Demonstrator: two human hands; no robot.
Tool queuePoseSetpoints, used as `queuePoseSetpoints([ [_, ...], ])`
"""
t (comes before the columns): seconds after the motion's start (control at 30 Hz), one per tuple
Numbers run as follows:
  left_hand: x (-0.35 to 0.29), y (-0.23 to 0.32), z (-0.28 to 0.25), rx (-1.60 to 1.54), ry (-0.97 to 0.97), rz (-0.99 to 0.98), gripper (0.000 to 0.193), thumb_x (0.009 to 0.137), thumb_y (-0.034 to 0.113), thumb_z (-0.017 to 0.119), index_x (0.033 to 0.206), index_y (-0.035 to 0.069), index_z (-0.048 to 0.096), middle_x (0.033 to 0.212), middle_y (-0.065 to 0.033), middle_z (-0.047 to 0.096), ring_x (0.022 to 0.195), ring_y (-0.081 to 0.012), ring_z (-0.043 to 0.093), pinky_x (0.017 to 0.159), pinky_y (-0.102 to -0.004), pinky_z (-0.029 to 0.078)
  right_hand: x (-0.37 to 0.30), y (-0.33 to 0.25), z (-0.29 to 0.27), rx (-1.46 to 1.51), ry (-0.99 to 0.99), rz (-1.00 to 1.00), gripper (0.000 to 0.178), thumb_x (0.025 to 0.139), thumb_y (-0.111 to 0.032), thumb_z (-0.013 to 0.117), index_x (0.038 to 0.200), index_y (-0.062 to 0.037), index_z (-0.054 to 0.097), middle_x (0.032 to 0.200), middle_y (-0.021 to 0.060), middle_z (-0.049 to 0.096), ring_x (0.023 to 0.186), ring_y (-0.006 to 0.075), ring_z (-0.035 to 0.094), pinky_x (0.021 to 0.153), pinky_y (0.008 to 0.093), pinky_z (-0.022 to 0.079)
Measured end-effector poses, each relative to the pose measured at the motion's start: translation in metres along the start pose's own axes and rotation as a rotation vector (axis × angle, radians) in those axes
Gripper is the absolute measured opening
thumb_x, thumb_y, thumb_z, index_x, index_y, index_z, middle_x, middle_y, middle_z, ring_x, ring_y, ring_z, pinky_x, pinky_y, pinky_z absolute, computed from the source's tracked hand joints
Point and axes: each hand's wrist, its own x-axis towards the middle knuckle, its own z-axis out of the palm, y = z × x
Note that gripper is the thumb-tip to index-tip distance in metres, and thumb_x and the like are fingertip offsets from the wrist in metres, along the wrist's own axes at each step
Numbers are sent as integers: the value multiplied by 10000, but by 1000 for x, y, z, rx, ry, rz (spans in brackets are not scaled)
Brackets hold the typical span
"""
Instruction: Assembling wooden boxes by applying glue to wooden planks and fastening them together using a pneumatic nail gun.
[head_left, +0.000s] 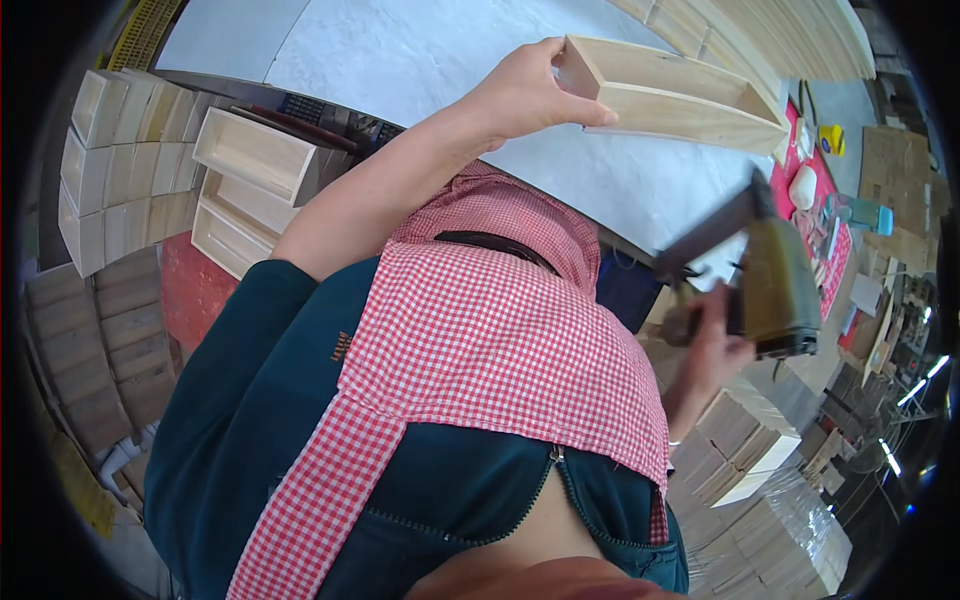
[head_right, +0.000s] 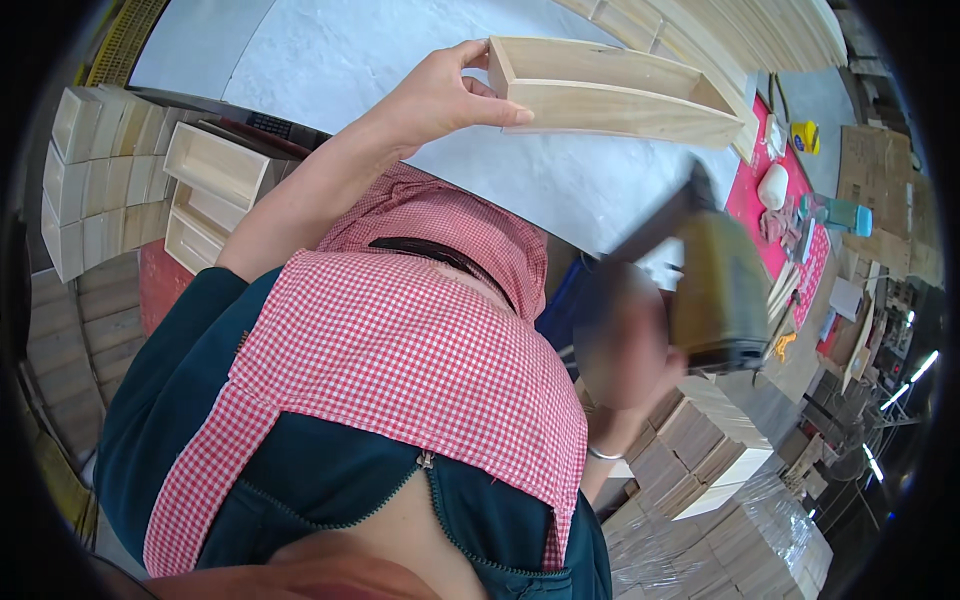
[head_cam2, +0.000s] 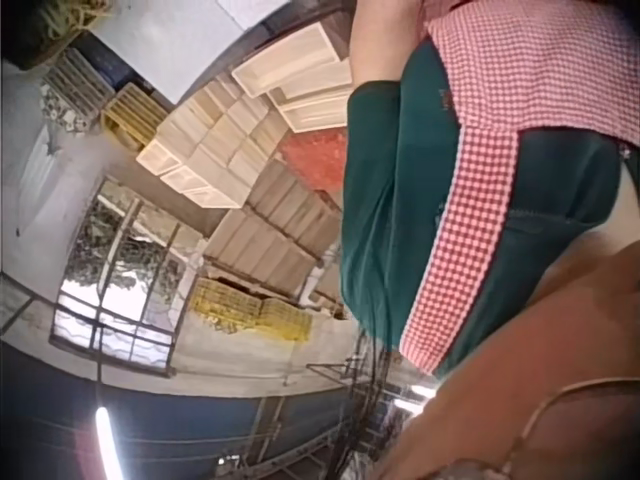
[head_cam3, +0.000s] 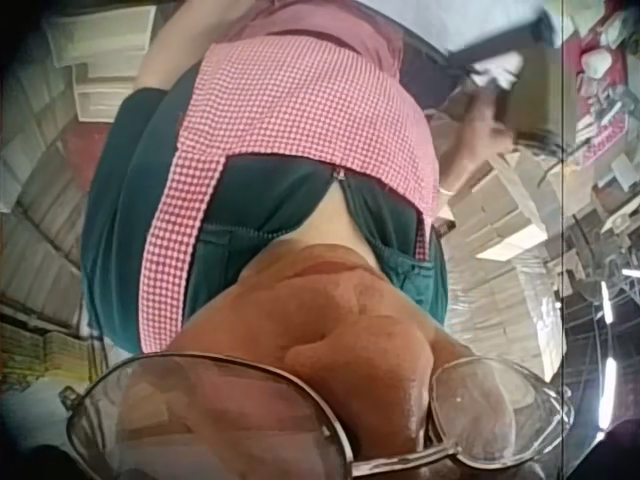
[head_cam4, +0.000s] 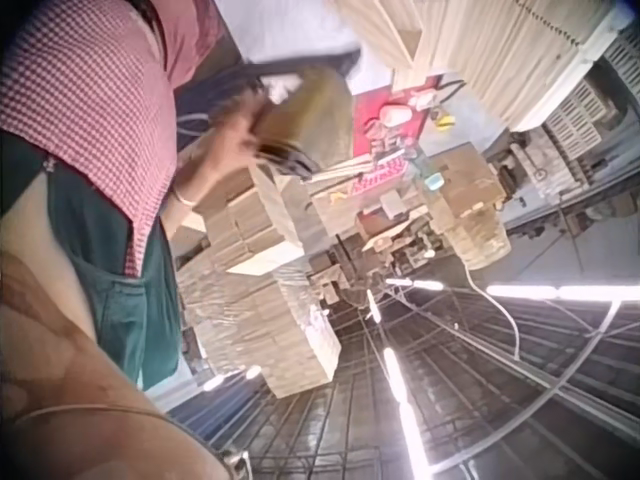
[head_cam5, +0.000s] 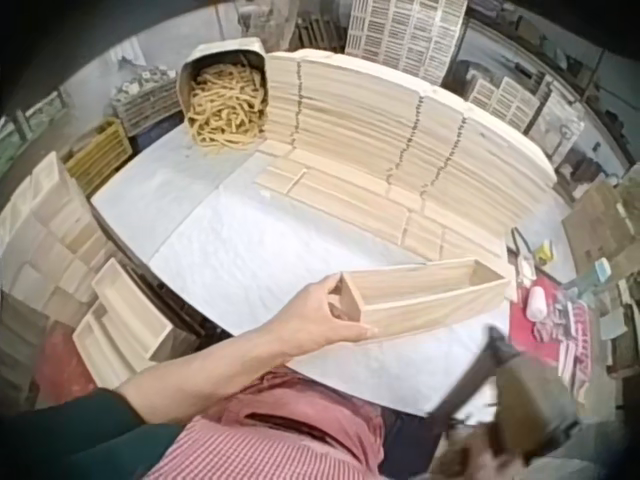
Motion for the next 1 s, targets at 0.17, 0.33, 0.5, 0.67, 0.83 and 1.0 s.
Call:
queuePoseSetpoints([
  [0.17,-5,6,-1,52,-7,-39,760,632,189,871,1263,-107,569,1109,-224,676,956,-294,679,845,-350,567,-51,-17,44,38,-221,211,354,915,-186,764,1198,-20,634,696,33,630,564,120,546,563,225,445],
  [0.33,-13,13,-2,77,24,-67,759,619,190,864,1252,-109,571,1095,-218,678,947,-293,679,831,-350,567,-47,-4,50,106,-363,139,505,909,-358,793,1281,-72,605,771,33,637,626,128,554,603,248,453],
  [0.5,-15,9,-1,71,30,-62,761,615,193,866,1247,-111,572,1083,-220,682,931,-289,681,815,-343,567,-45,0,52,60,-414,98,551,906,-419,787,1297,-79,598,788,31,633,636,132,556,615,260,456],
  [0.67,-15,9,0,65,24,-52,770,610,197,871,1249,-113,573,1069,-222,685,918,-287,682,813,-338,568,-42,4,53,12,-441,62,564,906,-446,779,1299,-84,596,785,30,629,638,133,557,617,262,454],
  [0.83,-15,9,1,66,23,-55,771,606,201,876,1244,-112,577,1053,-218,687,912,-285,682,814,-334,569,-44,-1,53,-46,-421,116,570,905,-460,775,1300,-91,595,777,27,627,638,135,559,620,260,457],
  [1.0,-14,7,1,81,34,-42,767,602,201,877,1237,-111,581,1058,-213,686,913,-281,682,811,-327,568,-44,6,51,35,-430,68,569,903,-446,782,1305,-89,594,789,26,630,650,135,565,627,260,464],
])
